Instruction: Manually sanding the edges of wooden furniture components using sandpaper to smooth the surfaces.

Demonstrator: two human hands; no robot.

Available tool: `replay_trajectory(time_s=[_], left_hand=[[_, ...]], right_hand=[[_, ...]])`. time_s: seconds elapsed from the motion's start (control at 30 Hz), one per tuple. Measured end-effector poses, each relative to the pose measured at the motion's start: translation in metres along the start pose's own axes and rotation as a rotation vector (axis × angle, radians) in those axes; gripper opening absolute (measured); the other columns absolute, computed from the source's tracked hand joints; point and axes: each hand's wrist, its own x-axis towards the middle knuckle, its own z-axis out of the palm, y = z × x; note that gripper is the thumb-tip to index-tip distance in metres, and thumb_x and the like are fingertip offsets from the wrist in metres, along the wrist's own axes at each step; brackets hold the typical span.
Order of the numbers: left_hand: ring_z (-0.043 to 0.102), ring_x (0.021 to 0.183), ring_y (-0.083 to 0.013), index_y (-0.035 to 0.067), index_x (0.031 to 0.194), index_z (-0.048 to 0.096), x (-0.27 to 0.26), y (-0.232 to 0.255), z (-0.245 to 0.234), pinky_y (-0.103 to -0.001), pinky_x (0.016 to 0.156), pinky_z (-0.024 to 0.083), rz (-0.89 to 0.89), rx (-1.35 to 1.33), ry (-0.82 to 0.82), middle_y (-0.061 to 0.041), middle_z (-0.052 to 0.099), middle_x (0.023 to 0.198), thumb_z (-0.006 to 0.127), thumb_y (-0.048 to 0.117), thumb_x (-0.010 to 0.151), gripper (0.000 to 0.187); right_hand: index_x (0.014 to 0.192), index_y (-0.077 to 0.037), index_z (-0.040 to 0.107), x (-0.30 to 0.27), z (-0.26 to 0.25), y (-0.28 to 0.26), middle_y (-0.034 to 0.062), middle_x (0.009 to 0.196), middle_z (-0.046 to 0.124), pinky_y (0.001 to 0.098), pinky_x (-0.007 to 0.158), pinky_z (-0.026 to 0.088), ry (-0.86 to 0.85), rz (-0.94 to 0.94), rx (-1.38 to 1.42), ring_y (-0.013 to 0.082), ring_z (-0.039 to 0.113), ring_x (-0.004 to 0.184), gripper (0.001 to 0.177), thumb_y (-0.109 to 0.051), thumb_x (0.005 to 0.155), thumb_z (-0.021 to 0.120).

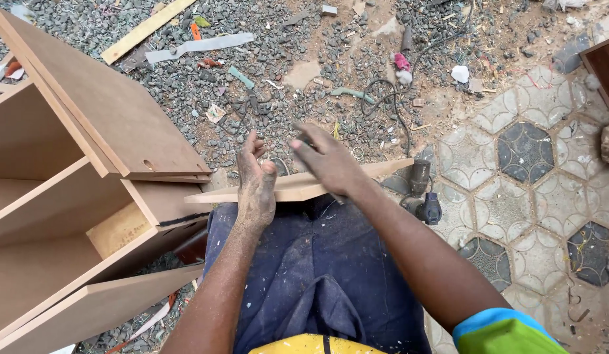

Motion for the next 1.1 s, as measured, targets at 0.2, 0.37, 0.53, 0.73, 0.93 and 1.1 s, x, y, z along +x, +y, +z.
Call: replay_trajectory(time_s=[0.2,0.37,0.53,0.73,0.93,1.1], left_hand=[[0.059,0.115,-0.0364,0.02,0.121,0.058,0.011,0.02,0.008,-0.052,0.105,0.043,-0.14,0.028,-0.069,-0.013,0.058,0.113,0.062,0.068,0.077,0.066],[0.065,0.108,-0.0352,0.026,0.107,0.071,0.012,0.028,0.007,-0.049,0.099,0.048,-0.312,0.021,-0.11,-0.01,0.066,0.102,0.062,0.062,0.078,0.047],[0.069,0.102,-0.0343,0.03,0.096,0.08,0.01,0.034,-0.004,-0.047,0.095,0.052,-0.465,0.044,-0.106,-0.008,0.073,0.093,0.062,0.057,0.078,0.037],[0.072,0.095,-0.032,0.036,0.087,0.082,0.026,0.045,-0.001,-0.045,0.086,0.055,-0.556,0.184,-0.196,-0.004,0.075,0.086,0.057,0.052,0.075,0.032],[0.07,0.086,-0.0278,0.031,0.077,0.08,0.052,-0.011,-0.013,-0.044,0.08,0.053,-0.542,0.12,-0.082,-0.005,0.071,0.077,0.063,0.05,0.073,0.026],[0.07,0.088,-0.033,0.016,0.08,0.079,0.101,-0.038,-0.021,-0.047,0.082,0.051,-0.485,0.073,0.05,-0.015,0.071,0.078,0.061,0.041,0.074,0.031]], right_hand=[[0.141,-0.01,0.043,-0.022,-0.041,0.041,0.0226,0.138,0.042,0.0561,0.114,0.033,0.239,-0.042,0.174,0.0448,0.045,0.132,0.053,-0.047,0.103,0.04],[0.135,-0.009,0.044,-0.041,0.023,-0.018,0.0216,0.129,0.044,0.0564,0.11,0.037,0.442,-0.087,0.305,0.0442,0.05,0.125,0.045,-0.044,0.107,0.037],[0.13,-0.009,0.045,-0.036,-0.019,0.008,0.0208,0.122,0.046,0.0567,0.107,0.039,0.559,-0.161,0.426,0.0438,0.053,0.12,0.04,-0.041,0.109,0.035],[0.119,-0.008,0.043,-0.057,-0.019,-0.022,0.0123,0.106,0.038,0.0509,0.096,0.041,0.761,-0.413,0.469,0.0346,0.048,0.102,0.039,-0.045,0.108,0.034],[0.113,-0.009,0.043,-0.046,-0.001,-0.07,0.0054,0.103,0.035,0.0424,0.102,0.033,1.01,-0.827,0.373,0.0271,0.041,0.102,0.048,-0.055,0.105,0.034],[0.117,-0.006,0.047,0.02,-0.023,0.031,0.0083,0.103,0.037,0.0464,0.101,0.033,0.993,-0.668,0.358,0.0304,0.042,0.103,0.057,-0.058,0.104,0.027]])
